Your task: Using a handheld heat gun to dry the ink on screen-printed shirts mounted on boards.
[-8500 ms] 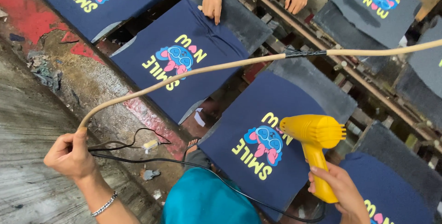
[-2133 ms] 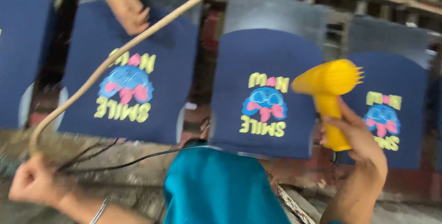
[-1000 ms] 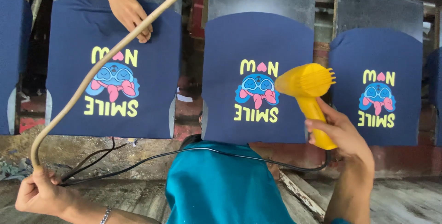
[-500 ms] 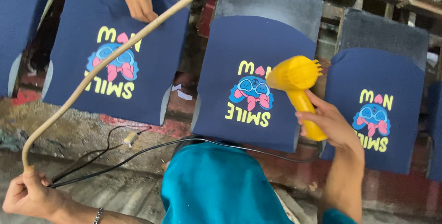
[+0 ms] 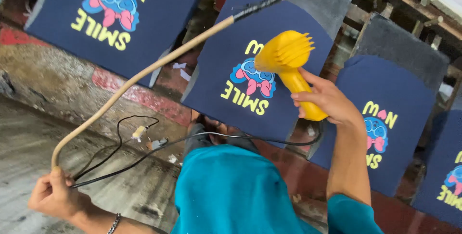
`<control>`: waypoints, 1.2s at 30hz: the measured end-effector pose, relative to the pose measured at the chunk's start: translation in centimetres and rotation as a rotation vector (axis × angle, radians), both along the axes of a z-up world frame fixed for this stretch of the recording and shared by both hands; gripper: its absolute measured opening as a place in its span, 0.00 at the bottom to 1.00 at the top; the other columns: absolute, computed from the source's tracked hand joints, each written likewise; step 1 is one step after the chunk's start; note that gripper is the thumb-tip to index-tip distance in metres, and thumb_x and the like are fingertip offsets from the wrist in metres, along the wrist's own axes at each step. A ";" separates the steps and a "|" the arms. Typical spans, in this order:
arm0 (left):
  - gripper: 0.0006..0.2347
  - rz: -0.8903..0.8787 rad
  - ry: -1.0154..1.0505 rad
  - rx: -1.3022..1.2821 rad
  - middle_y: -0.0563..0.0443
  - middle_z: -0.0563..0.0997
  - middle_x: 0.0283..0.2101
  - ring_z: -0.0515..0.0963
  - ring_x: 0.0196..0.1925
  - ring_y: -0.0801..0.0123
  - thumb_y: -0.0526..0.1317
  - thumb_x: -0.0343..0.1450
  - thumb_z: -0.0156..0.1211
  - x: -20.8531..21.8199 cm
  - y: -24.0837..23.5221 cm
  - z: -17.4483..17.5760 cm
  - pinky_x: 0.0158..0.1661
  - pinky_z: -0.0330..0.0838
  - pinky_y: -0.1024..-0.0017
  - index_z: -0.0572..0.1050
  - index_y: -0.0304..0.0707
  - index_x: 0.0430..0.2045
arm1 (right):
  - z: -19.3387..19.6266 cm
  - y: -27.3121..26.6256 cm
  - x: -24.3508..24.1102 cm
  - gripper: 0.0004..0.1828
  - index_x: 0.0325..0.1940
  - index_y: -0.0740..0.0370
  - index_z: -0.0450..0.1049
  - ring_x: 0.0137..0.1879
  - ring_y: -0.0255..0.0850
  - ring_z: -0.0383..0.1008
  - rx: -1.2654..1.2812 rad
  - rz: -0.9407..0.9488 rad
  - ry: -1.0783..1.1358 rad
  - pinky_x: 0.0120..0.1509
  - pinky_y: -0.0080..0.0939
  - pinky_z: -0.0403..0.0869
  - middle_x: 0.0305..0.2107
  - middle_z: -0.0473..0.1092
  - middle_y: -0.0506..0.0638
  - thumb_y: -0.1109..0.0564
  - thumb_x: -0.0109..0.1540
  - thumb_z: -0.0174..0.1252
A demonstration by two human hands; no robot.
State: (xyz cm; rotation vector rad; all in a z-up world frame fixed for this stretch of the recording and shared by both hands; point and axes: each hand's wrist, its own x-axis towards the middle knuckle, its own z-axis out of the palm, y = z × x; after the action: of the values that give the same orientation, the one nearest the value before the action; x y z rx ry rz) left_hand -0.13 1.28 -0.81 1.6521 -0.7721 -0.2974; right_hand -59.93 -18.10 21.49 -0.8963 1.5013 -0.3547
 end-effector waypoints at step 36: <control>0.12 0.061 -0.041 -0.128 0.43 0.69 0.23 0.68 0.25 0.65 0.25 0.80 0.66 -5.1 3.3 -1.7 0.35 0.65 0.66 0.72 0.25 0.25 | -0.2 -0.3 -1.3 0.43 0.80 0.44 0.60 0.24 0.43 0.69 0.082 0.098 0.126 0.39 0.46 0.75 0.27 0.68 0.56 0.56 0.59 0.60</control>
State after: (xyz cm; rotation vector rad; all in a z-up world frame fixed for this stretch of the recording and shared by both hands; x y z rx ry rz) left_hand -5.18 4.56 -2.50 1.5621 -0.7548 -0.1675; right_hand -61.21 -18.42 21.31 -0.9373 1.5688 -0.1662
